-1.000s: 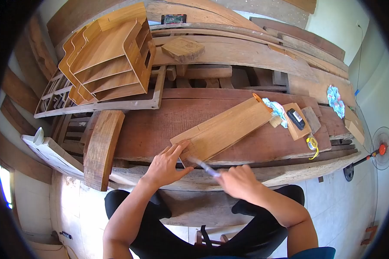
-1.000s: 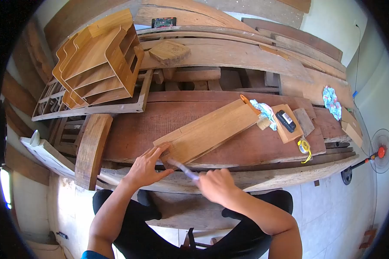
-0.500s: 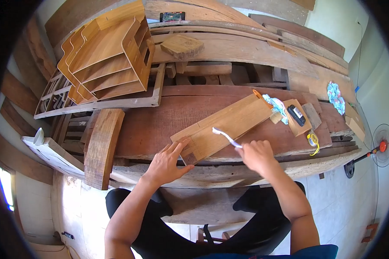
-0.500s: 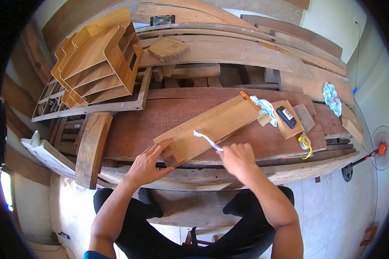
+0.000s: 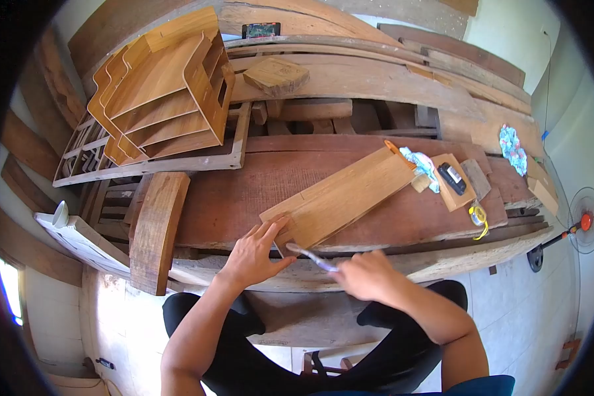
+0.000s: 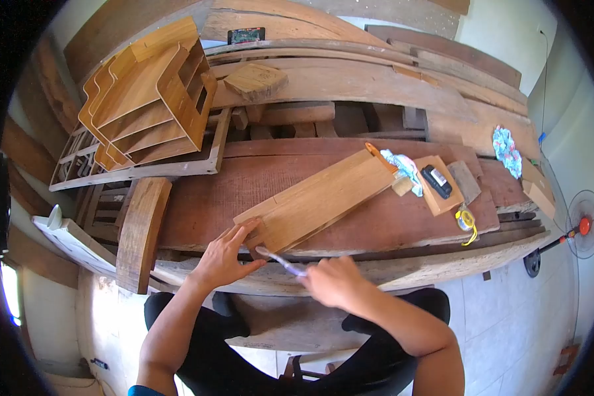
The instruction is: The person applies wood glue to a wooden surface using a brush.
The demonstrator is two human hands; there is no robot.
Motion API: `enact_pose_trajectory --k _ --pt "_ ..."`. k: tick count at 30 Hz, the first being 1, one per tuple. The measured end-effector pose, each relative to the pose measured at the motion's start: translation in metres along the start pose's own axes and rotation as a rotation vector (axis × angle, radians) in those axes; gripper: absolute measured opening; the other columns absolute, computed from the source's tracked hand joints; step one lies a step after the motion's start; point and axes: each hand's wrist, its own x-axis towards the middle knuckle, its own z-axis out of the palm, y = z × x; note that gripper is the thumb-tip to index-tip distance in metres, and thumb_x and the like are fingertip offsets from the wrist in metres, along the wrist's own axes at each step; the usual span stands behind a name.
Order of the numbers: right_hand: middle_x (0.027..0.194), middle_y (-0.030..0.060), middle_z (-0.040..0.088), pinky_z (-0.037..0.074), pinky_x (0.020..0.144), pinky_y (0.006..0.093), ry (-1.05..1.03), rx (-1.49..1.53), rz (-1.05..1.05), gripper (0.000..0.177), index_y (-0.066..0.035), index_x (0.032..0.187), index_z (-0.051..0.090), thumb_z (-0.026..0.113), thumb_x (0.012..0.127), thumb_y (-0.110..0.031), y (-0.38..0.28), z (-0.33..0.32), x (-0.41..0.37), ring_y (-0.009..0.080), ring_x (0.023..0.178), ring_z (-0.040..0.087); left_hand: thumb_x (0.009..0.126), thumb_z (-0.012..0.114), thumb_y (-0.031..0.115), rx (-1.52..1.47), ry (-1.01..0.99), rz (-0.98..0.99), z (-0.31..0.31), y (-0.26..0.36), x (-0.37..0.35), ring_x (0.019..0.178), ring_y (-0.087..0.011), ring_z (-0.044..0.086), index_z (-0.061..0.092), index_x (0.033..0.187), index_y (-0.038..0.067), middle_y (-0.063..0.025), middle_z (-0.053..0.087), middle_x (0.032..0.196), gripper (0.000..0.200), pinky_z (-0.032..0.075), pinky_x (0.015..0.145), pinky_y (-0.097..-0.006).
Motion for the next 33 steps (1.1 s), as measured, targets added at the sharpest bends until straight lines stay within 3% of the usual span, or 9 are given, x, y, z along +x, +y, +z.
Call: enact_pose_trajectory --k 3,5,8,12,13,19,23,27,33 --pt "0.085 0.0135 0.078 0.051 0.076 0.0509 0.062 0.038 0.243 0.044 -0.011 0.089 0.079 0.053 0.107 -0.042 0.039 -0.028 0.014 0.035 0.081 0.076 0.085 0.084 0.048 0.003 0.032 0.037 0.004 -0.005 -0.005 0.134 -0.0417 0.057 0.04 0.156 0.017 -0.0191 0.054 0.15 0.089 0.048 0.113 -0.0485" --pt "0.085 0.0144 0.078 0.051 0.074 0.0502 0.249 -0.058 0.205 0.043 -0.01 0.089 0.079 0.053 0.108 -0.041 0.041 -0.01 0.009 0.0346 0.081 0.076 0.084 0.085 0.046 -0.015 0.036 0.037 0.004 -0.005 -0.004 0.132 -0.0413 0.058 0.04 0.156 0.017 -0.0179 0.051 0.152 0.09 0.049 0.112 -0.0482" --pt "0.083 0.0146 0.077 0.051 0.07 0.0495 0.051 0.023 -0.067 0.043 -0.01 0.09 0.079 0.054 0.107 -0.04 -0.002 0.003 -0.001 0.0353 0.078 0.076 0.083 0.087 0.046 -0.042 0.007 0.01 -0.002 -0.002 -0.003 0.129 -0.04 0.06 0.04 0.156 0.016 -0.0161 0.046 0.152 0.092 0.05 0.111 -0.0478" --pt "0.08 0.0152 0.076 0.05 0.068 0.049 0.114 0.037 0.202 0.041 -0.011 0.089 0.079 0.055 0.107 -0.04 0.04 -0.022 0.013 0.0339 0.075 0.075 0.082 0.087 0.047 -0.025 -0.022 -0.035 -0.003 0.002 -0.005 0.127 -0.0385 0.062 0.041 0.155 0.016 -0.016 0.046 0.149 0.091 0.052 0.109 -0.0477" --pt "0.079 0.0134 0.076 0.051 0.068 0.049 0.267 -0.077 0.232 0.04 -0.013 0.087 0.078 0.056 0.106 -0.039 0.051 -0.018 0.015 0.032 0.076 0.075 0.083 0.087 0.047 -0.019 -0.029 -0.053 -0.003 0.003 -0.005 0.126 -0.0382 0.063 0.042 0.155 0.017 -0.0162 0.047 0.148 0.091 0.053 0.108 -0.0477" --pt "0.085 0.018 0.077 0.052 0.08 0.0559 -0.036 0.052 -0.002 0.047 -0.01 0.096 0.078 0.049 0.109 -0.044 0.003 -0.007 -0.001 0.0382 0.086 0.076 0.084 0.085 0.05 -0.02 -0.016 -0.021 -0.004 0.001 -0.003 0.123 -0.037 0.065 0.042 0.155 0.017 -0.017 0.047 0.148 0.089 0.054 0.106 -0.0474" --pt "0.084 0.0148 0.077 0.049 0.073 0.0508 0.218 -0.043 0.3 0.04 -0.011 0.088 0.078 0.055 0.106 -0.038 0.061 -0.013 0.018 0.0326 0.08 0.075 0.084 0.086 0.049 -0.022 -0.02 -0.036 -0.003 0.002 -0.006 0.123 -0.0375 0.065 0.043 0.155 0.016 -0.0177 0.049 0.147 0.09 0.054 0.106 -0.0477" --pt "0.087 0.0164 0.078 0.052 0.081 0.0527 -0.076 0.045 -0.027 0.041 -0.01 0.089 0.078 0.053 0.106 -0.037 -0.002 -0.003 0.001 0.0359 0.086 0.077 0.085 0.085 0.048 -0.005 0.008 -0.018 -0.002 0.0 -0.002 0.122 -0.0366 0.066 0.042 0.155 0.017 -0.0173 0.049 0.147 0.088 0.054 0.105 -0.0476" --pt "0.08 0.0176 0.076 0.053 0.07 0.0533 0.204 -0.003 0.261 0.048 -0.01 0.087 0.078 0.049 0.109 -0.042 0.052 -0.019 0.016 0.0387 0.078 0.076 0.084 0.086 0.046 -0.029 -0.026 -0.027 -0.003 -0.002 -0.008 0.121 -0.0363 0.066 0.041 0.156 0.018 -0.017 0.048 0.148 0.089 0.054 0.104 -0.0482"
